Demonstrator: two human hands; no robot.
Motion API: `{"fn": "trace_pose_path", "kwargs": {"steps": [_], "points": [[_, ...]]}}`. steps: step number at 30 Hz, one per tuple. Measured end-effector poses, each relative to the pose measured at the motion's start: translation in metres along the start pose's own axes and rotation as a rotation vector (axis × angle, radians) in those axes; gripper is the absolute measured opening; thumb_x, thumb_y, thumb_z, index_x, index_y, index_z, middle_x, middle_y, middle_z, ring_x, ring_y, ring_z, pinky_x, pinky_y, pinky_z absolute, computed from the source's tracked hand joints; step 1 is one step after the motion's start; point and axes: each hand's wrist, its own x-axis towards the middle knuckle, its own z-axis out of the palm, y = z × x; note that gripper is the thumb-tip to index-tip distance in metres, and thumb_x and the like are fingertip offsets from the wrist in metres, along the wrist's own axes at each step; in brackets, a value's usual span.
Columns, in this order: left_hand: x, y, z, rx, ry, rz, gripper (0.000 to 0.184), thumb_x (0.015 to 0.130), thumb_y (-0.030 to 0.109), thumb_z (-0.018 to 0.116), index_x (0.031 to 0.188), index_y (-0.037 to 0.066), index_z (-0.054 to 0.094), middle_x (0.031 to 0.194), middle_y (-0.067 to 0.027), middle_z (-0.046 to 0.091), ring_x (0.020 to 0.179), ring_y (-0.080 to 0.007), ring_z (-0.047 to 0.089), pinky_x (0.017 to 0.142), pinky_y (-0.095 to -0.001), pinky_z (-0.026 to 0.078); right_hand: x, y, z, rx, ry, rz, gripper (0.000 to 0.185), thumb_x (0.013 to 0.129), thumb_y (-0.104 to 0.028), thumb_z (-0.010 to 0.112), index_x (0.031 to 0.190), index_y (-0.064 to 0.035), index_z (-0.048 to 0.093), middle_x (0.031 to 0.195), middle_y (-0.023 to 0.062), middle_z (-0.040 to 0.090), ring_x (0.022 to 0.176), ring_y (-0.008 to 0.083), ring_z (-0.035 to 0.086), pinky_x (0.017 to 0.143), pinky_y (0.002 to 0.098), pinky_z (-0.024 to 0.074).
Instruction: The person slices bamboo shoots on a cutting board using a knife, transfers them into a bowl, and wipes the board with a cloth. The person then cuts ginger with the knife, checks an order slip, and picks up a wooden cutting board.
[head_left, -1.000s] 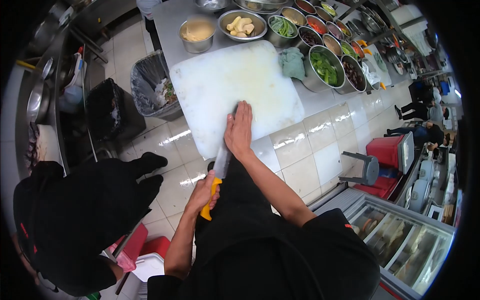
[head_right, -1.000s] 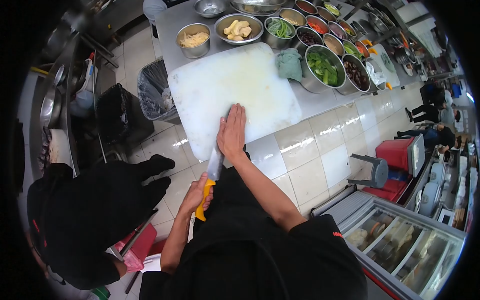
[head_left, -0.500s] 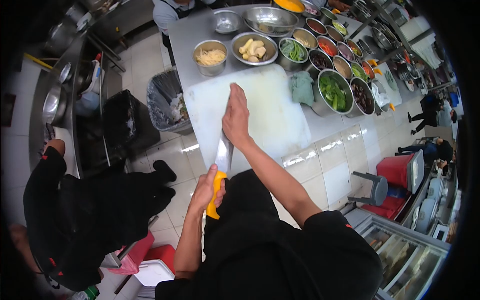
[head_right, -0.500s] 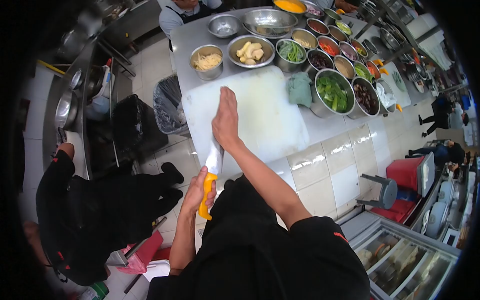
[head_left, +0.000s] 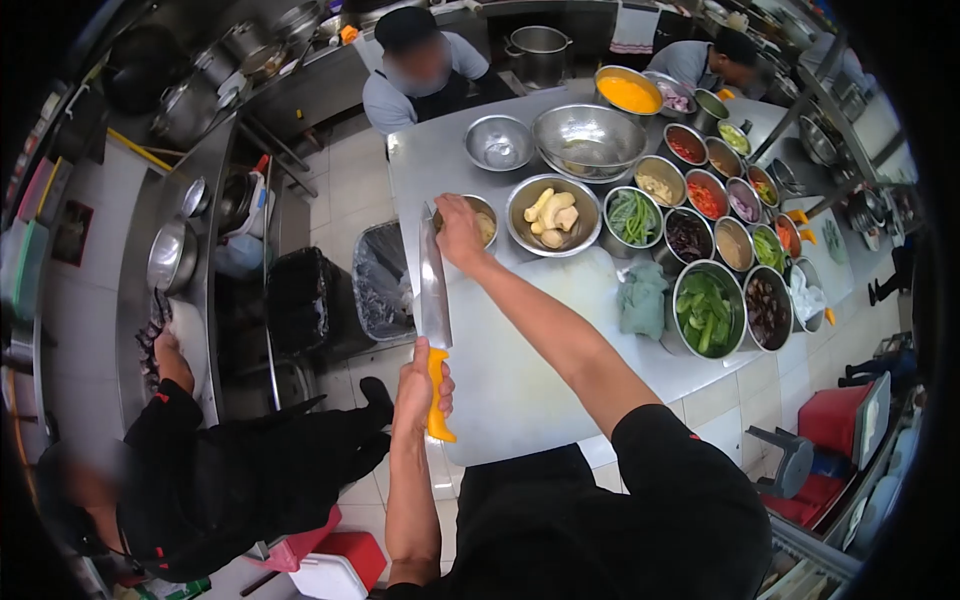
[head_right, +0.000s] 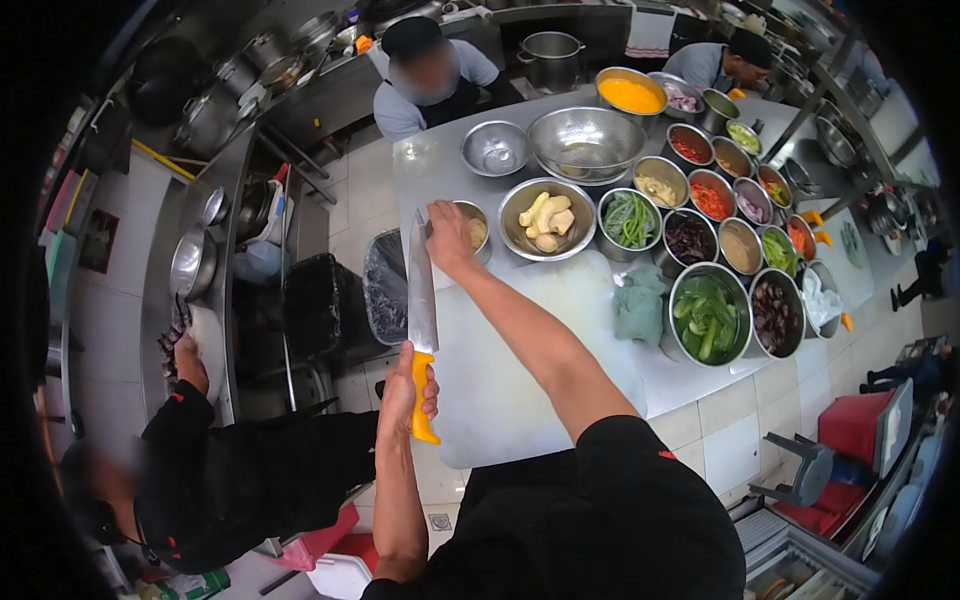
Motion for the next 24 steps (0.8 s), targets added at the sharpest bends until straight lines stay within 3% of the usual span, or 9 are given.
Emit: {"fn": "trace_pose_path", "kwargs": {"steps": [2, 3, 6, 9, 13, 16, 19, 22, 24], "points": [[0.000, -0.004, -0.003, -0.013, 0.010, 0.003, 0.062, 0.101, 0.062, 0.033, 0.080, 0.006, 0.049, 0.052, -0.0029, 0.043, 0.035, -0.0132, 0.038, 0.034, -0.0293, 0.034, 0.005, 0.025, 0.005, -0.121, 0.016, -0.173, 0.038, 0.076, 0.008, 0.052, 0.112, 0.0028, 0.064, 0.118, 0.0232, 0.064, 0.115, 0.0397, 0.056, 0.100, 0.0445, 0.0447], [-0.002, -0.006, -0.005, -0.028, 0.011, 0.000, 0.062, 0.101, 0.063, 0.034, 0.080, 0.006, 0.049, 0.052, -0.0030, 0.043, 0.035, -0.0133, 0.038, 0.034, -0.0294, 0.034, 0.010, 0.021, -0.004, -0.050, 0.005, -0.131, 0.030, 0.073, 0.009, 0.054, 0.098, -0.0008, 0.067, 0.108, 0.0180, 0.067, 0.104, 0.0361, 0.059, 0.090, 0.0464, 0.0462], [-0.004, -0.008, -0.005, -0.057, 0.027, -0.013, 0.063, 0.101, 0.063, 0.034, 0.080, 0.005, 0.049, 0.052, -0.0035, 0.043, 0.035, -0.0136, 0.039, 0.034, -0.0295, 0.034, 0.016, 0.011, -0.020, 0.012, -0.068, 0.151, 0.012, 0.076, 0.002, 0.060, 0.085, -0.0026, 0.066, 0.099, 0.0149, 0.066, 0.101, 0.0342, 0.058, 0.084, 0.0457, 0.0452], [-0.002, -0.007, -0.003, -0.070, 0.017, -0.036, 0.063, 0.100, 0.063, 0.034, 0.080, 0.005, 0.049, 0.051, -0.0039, 0.043, 0.035, -0.0137, 0.039, 0.034, -0.0296, 0.035, 0.021, -0.008, -0.044, 0.044, -0.203, 0.082, 0.009, 0.080, -0.008, 0.064, 0.089, -0.0058, 0.064, 0.095, 0.0119, 0.065, 0.099, 0.0314, 0.058, 0.087, 0.0437, 0.0433], [-0.005, 0.000, 0.006, -0.087, -0.014, -0.034, 0.063, 0.100, 0.062, 0.035, 0.079, 0.005, 0.050, 0.051, -0.0042, 0.042, 0.034, -0.0139, 0.038, 0.034, -0.0296, 0.036, 0.017, 0.011, -0.032, -0.126, -0.040, -0.349, 0.014, 0.082, -0.020, 0.070, 0.091, -0.0102, 0.065, 0.096, 0.0076, 0.064, 0.100, 0.0271, 0.057, 0.092, 0.0429, 0.0373], [-0.015, -0.002, 0.005, -0.078, 0.033, 0.012, 0.064, 0.101, 0.062, 0.035, 0.077, 0.005, 0.050, 0.050, -0.0041, 0.042, 0.034, -0.0139, 0.038, 0.034, -0.0294, 0.036, 0.020, 0.021, -0.045, -0.337, -0.070, -0.145, 0.016, 0.082, -0.018, 0.069, 0.095, -0.0089, 0.065, 0.101, 0.0083, 0.064, 0.102, 0.0273, 0.056, 0.095, 0.0446, 0.0365], [-0.027, -0.007, 0.000, -0.056, 0.112, 0.002, 0.064, 0.101, 0.062, 0.036, 0.075, 0.004, 0.051, 0.050, -0.0039, 0.042, 0.034, -0.0138, 0.039, 0.034, -0.0286, 0.035, 0.012, 0.015, -0.073, -0.231, -0.217, -0.099, 0.021, 0.080, -0.013, 0.070, 0.100, -0.0082, 0.064, 0.110, 0.0095, 0.063, 0.109, 0.0294, 0.053, 0.098, 0.0456, 0.0355], [-0.041, -0.019, -0.011, -0.027, 0.134, 0.067, 0.065, 0.100, 0.063, 0.038, 0.077, 0.003, 0.052, 0.049, -0.0037, 0.042, 0.034, -0.0139, 0.040, 0.034, -0.0273, 0.035, -0.027, -0.007, -0.118, -0.211, 0.038, -0.187, 0.032, 0.079, -0.009, 0.070, 0.111, -0.0087, 0.064, 0.122, 0.0106, 0.059, 0.114, 0.0323, 0.051, 0.097, 0.0463, 0.0360], [-0.050, -0.031, -0.024, -0.033, 0.142, 0.092, 0.066, 0.100, 0.063, 0.038, 0.077, 0.003, 0.053, 0.048, -0.0037, 0.042, 0.033, -0.0138, 0.039, 0.034, -0.0269, 0.035, -0.066, -0.002, -0.158, -0.388, 0.066, -0.071, 0.039, 0.074, -0.004, 0.070, 0.113, -0.0081, 0.064, 0.126, 0.0130, 0.056, 0.118, 0.0356, 0.049, 0.098, 0.0493, 0.0362]]}}
